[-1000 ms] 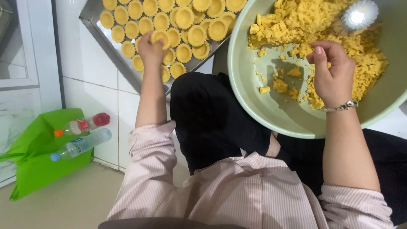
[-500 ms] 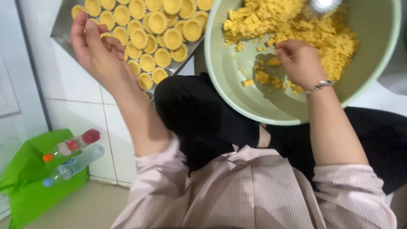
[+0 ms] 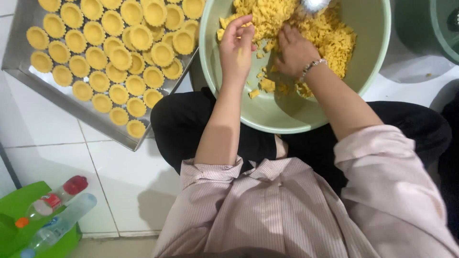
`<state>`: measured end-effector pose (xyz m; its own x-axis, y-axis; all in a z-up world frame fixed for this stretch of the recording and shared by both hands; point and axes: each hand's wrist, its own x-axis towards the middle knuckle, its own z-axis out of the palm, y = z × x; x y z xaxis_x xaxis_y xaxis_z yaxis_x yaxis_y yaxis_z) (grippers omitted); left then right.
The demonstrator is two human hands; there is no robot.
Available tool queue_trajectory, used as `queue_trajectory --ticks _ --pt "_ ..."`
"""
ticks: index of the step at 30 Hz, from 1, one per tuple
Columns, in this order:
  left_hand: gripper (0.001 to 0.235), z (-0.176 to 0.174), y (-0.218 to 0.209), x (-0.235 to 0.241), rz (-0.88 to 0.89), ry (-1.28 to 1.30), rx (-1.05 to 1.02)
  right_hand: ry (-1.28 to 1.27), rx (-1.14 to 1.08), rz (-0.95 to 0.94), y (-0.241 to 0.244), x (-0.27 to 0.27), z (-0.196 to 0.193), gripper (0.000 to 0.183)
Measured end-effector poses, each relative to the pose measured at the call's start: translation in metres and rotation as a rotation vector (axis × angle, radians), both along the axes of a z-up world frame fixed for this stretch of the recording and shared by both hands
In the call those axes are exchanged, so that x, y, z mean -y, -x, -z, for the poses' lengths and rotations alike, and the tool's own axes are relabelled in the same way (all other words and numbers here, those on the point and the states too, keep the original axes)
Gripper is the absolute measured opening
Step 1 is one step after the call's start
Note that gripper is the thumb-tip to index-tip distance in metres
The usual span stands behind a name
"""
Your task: The person scoops yellow dough from a large bowl, presses it into a fluted metal mold, and shapes it into a small cup. They then place the finished cup onto a metal tray filled with similar cups. This process is repeated continuously.
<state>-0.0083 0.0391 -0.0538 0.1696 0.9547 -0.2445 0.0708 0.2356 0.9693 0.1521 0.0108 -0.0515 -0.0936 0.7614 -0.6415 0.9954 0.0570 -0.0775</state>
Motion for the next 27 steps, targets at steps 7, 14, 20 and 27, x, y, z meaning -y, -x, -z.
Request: queue_trajectory --ticks 7,14,20,27 --pt "0.029 0.015 -0.001 -0.018 -0.219 0.152 0.171 0.496 -0.523 0.291 0.03 0.041 -0.01 0.054" --pt "0.023 0.031 -0.002 -0.019 -0.284 0.113 0.172 -0.157 -0.47 0.03 0.06 0.028 0.049 0.087" --pt "0.025 0.031 -0.003 -0.02 -0.289 0.11 0.137 -0.219 -0.676 0.162 0.069 0.026 0.074 0.069" --pt "0.024 0.04 -0.004 -0.025 -0.276 0.09 0.141 0.211 -0.875 -0.155 0.04 0.04 0.035 0.059"
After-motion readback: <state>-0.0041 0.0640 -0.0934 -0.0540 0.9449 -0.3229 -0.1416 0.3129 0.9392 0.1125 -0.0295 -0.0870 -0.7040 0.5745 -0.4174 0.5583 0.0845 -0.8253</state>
